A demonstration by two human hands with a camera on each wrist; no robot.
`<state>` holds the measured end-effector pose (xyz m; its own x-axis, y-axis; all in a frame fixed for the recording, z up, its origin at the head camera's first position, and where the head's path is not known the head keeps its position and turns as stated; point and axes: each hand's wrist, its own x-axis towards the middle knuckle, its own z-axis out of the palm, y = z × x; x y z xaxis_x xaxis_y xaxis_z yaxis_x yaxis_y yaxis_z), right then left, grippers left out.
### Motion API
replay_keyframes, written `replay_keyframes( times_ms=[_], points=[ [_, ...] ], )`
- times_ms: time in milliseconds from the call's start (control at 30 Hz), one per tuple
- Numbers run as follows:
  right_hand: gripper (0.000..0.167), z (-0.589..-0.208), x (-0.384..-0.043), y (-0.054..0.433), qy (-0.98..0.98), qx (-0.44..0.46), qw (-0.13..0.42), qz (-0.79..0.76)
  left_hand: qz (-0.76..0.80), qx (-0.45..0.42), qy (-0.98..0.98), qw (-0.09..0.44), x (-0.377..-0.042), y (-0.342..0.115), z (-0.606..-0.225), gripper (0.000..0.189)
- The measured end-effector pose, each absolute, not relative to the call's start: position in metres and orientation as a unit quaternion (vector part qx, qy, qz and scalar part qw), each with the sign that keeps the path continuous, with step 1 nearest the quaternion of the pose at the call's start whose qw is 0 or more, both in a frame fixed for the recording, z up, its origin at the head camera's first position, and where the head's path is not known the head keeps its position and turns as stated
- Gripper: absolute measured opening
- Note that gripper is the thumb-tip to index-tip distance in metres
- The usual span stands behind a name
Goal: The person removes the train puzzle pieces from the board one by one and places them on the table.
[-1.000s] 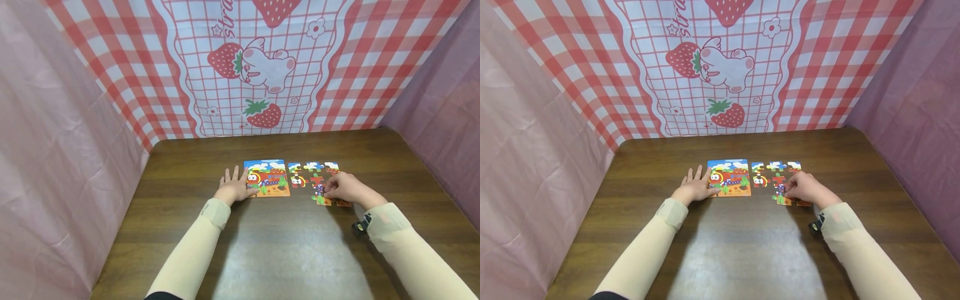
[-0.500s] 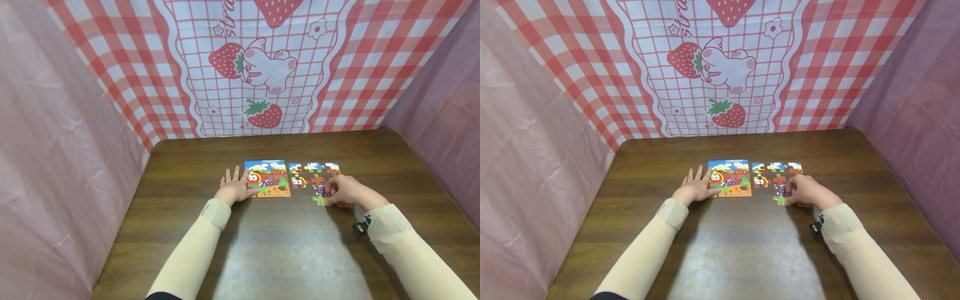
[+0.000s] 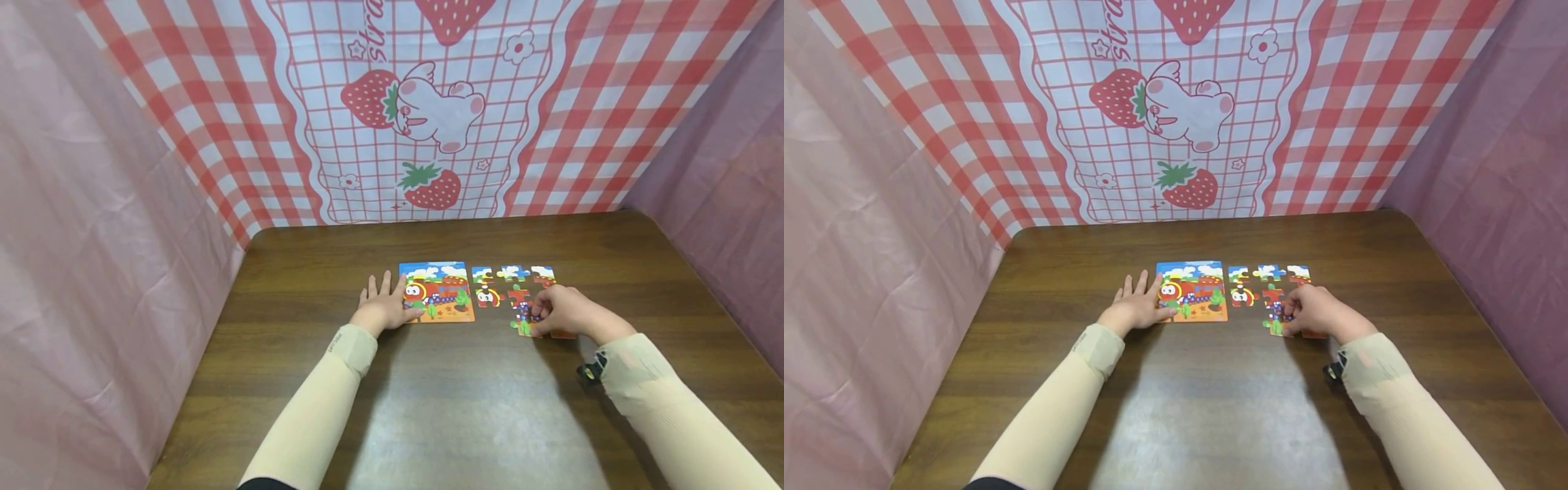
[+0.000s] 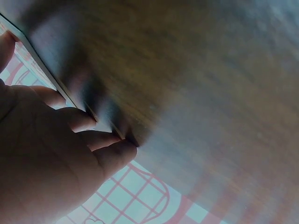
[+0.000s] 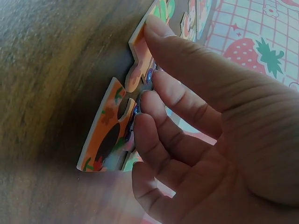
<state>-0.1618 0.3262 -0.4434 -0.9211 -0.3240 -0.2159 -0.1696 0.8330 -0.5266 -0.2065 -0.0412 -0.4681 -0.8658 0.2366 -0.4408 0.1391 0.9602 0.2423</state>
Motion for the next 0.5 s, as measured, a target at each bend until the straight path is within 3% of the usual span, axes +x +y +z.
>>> replay_keyframes(
  times_ms=[500],
  points=[
    [0.030, -0.429, -0.164, 0.324, 0.936, -0.126, 0.163, -0.287, 0.110, 0.095, 0.955, 0.258, -0.220, -0.042, -0.488, 0.094]
  ],
)
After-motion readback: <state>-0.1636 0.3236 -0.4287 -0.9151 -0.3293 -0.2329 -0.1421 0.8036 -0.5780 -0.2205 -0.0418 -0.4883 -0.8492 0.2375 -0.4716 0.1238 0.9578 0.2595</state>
